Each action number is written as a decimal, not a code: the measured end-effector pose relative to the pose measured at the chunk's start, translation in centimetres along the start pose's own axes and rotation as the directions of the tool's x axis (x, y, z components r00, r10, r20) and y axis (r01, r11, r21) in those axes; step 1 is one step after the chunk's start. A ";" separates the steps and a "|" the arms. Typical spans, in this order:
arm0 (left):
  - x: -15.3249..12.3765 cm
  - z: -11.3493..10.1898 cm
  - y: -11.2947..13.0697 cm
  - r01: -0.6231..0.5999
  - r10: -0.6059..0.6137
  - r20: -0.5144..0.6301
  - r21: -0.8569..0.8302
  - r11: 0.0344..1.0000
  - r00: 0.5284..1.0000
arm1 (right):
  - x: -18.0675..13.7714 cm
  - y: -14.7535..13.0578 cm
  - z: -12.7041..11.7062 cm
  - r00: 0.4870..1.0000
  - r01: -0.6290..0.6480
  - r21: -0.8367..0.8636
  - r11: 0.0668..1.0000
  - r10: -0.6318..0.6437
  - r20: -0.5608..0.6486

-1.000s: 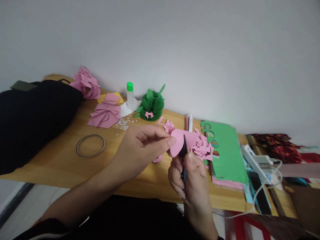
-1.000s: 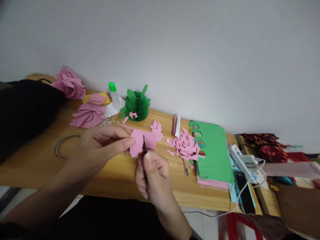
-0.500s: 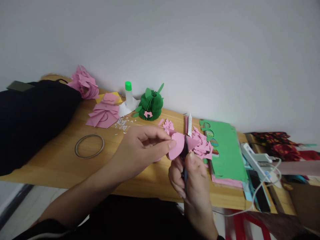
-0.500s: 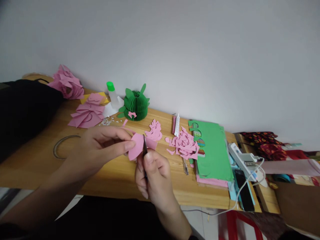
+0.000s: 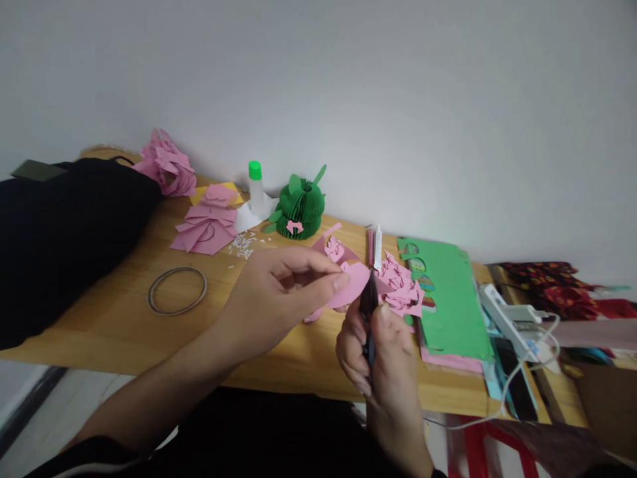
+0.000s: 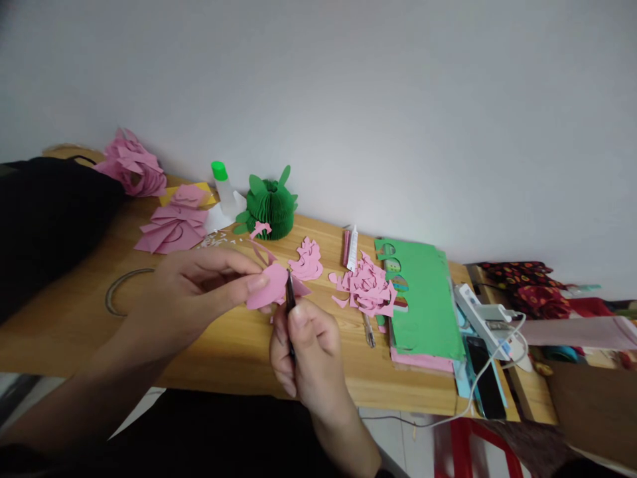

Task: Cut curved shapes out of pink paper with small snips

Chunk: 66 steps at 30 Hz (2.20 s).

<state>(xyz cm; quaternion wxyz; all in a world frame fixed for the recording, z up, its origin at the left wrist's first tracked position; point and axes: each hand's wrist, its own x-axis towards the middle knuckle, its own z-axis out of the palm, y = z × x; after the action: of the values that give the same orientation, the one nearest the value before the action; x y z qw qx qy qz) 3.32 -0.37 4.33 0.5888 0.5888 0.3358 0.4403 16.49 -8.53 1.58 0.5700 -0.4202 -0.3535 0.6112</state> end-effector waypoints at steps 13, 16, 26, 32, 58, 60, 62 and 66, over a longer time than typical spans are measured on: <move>-0.1 -0.5 0.0 -0.018 0.016 0.075 0.024 1.000 0.997 | -0.2 -0.3 -0.2 0.999 0.013 0.032 0.999 -0.015 0.042; -0.1 -0.5 0.0 -0.004 0.005 0.075 -0.013 1.000 0.997 | -0.3 -0.4 -0.2 0.999 0.015 0.031 0.999 -0.016 0.045; -0.1 -0.4 0.3 0.034 -0.027 0.083 -0.087 0.996 0.996 | -0.4 -0.2 -0.5 0.996 0.019 0.084 0.996 -0.027 0.090; 0.2 -0.4 0.0 0.061 -0.054 0.075 -0.084 0.995 0.996 | -0.4 -0.2 -0.9 0.998 -0.005 0.081 0.997 -0.001 0.064; 0.2 0.0 -2.8 0.143 -0.168 0.164 0.150 0.978 0.972 | 1.1 0.5 -3.1 0.972 0.009 -0.167 0.986 -0.048 -0.231; 0.0 0.4 -3.1 0.218 -0.222 0.134 0.045 0.975 0.966 | 1.2 0.5 -3.2 0.965 0.029 -0.176 0.984 -0.074 -0.252; -0.1 0.8 -3.4 0.274 -0.269 0.155 -0.011 0.962 0.950 | 1.3 0.6 -3.3 0.963 0.040 -0.164 0.986 -0.081 -0.258; 0.0 1.4 -3.8 0.313 -0.305 0.082 -0.118 0.942 0.949 | 1.4 1.1 -2.9 0.950 0.082 -0.115 0.990 -0.113 -0.290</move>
<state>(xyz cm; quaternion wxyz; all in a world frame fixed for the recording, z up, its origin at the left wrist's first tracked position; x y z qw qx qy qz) 5.04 -0.63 0.71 0.6978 0.5028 0.3761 0.3446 18.70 -7.34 -0.74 0.6239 -0.5172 -0.3151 0.4939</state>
